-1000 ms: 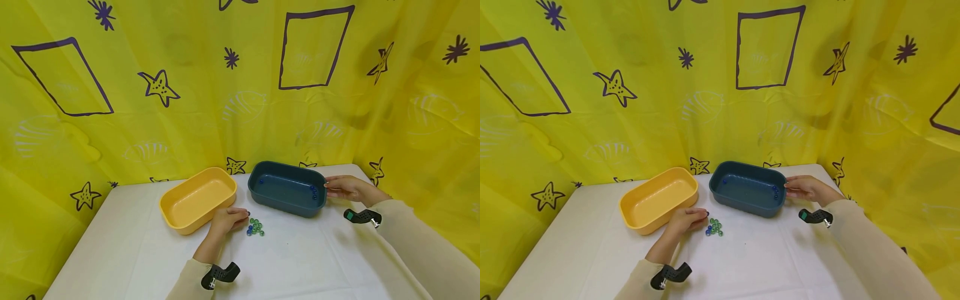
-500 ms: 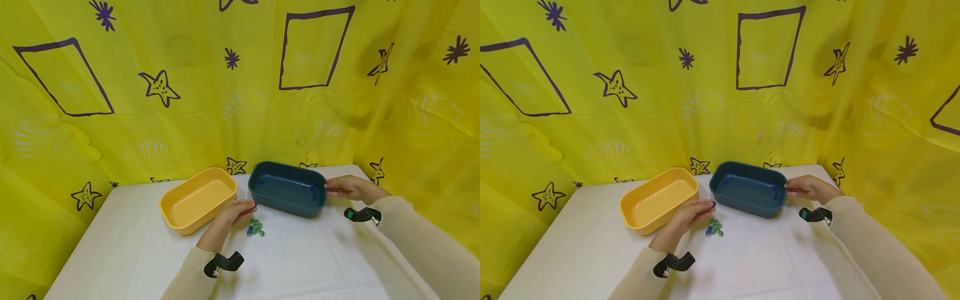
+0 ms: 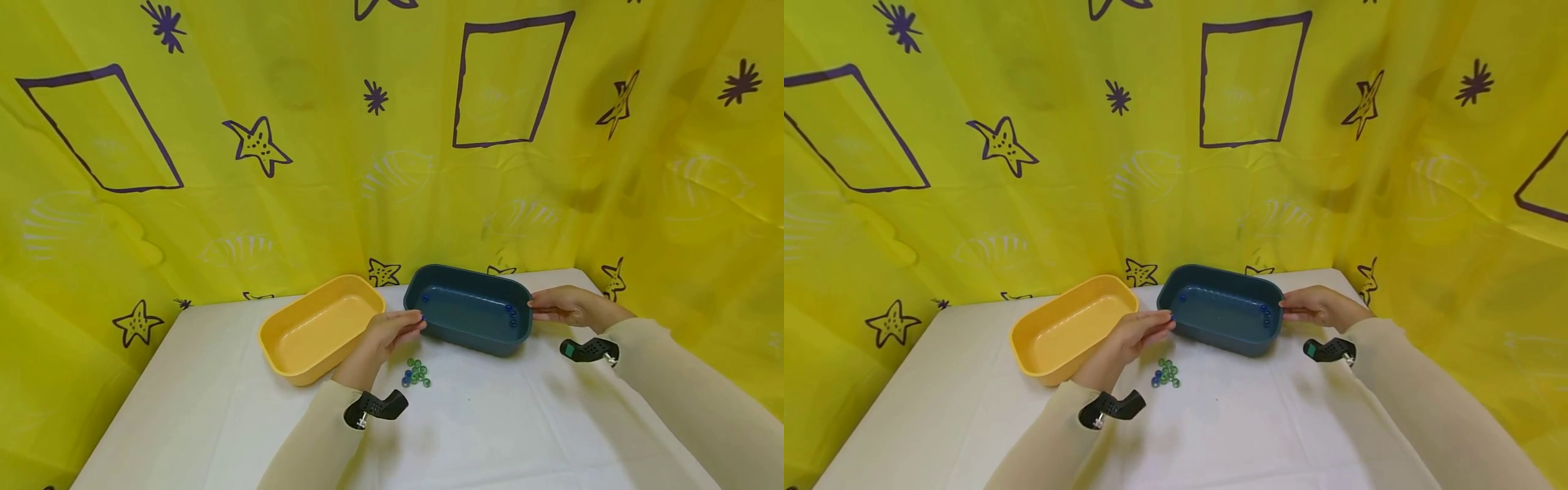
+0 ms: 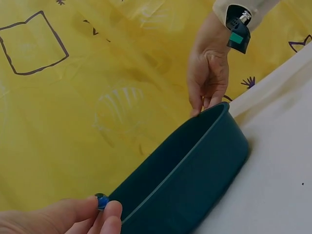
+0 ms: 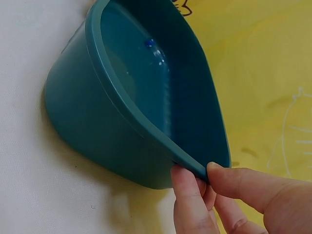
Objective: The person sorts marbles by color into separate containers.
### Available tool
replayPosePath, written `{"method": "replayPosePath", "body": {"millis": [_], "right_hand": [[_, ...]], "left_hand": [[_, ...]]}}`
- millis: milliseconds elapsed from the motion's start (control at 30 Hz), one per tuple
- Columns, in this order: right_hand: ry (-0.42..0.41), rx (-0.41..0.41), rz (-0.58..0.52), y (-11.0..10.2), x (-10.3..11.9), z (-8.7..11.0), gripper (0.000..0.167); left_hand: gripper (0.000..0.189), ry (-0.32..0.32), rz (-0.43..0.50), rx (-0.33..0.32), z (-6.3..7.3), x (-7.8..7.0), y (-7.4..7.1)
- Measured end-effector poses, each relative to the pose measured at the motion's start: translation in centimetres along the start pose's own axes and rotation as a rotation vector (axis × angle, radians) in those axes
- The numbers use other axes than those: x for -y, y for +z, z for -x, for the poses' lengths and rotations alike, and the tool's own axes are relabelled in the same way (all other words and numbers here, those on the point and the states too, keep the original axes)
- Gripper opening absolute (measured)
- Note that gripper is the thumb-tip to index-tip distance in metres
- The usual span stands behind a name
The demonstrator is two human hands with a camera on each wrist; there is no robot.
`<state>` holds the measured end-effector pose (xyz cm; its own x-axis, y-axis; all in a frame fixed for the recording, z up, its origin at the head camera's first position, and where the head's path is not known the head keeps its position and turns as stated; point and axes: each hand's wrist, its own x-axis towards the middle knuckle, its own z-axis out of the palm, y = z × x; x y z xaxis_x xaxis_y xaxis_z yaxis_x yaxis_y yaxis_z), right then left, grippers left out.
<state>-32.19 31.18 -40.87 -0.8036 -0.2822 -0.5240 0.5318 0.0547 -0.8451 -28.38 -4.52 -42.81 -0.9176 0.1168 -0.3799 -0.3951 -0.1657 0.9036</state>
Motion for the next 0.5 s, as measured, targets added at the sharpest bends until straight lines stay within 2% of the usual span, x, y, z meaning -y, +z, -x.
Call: {"method": "replayPosePath", "body": {"millis": [333,500], "right_hand": [[-0.002,-0.002,0.051,-0.2,0.0,-0.2,0.033],[0.002,-0.009,0.054,-0.2,0.0,-0.3,0.046]], "left_hand": [[0.030,-0.026,0.080,-0.028,-0.7,-0.5,0.8],[0.029,-0.033,0.097,-0.039,-0.9,-0.6,1.2]]}}
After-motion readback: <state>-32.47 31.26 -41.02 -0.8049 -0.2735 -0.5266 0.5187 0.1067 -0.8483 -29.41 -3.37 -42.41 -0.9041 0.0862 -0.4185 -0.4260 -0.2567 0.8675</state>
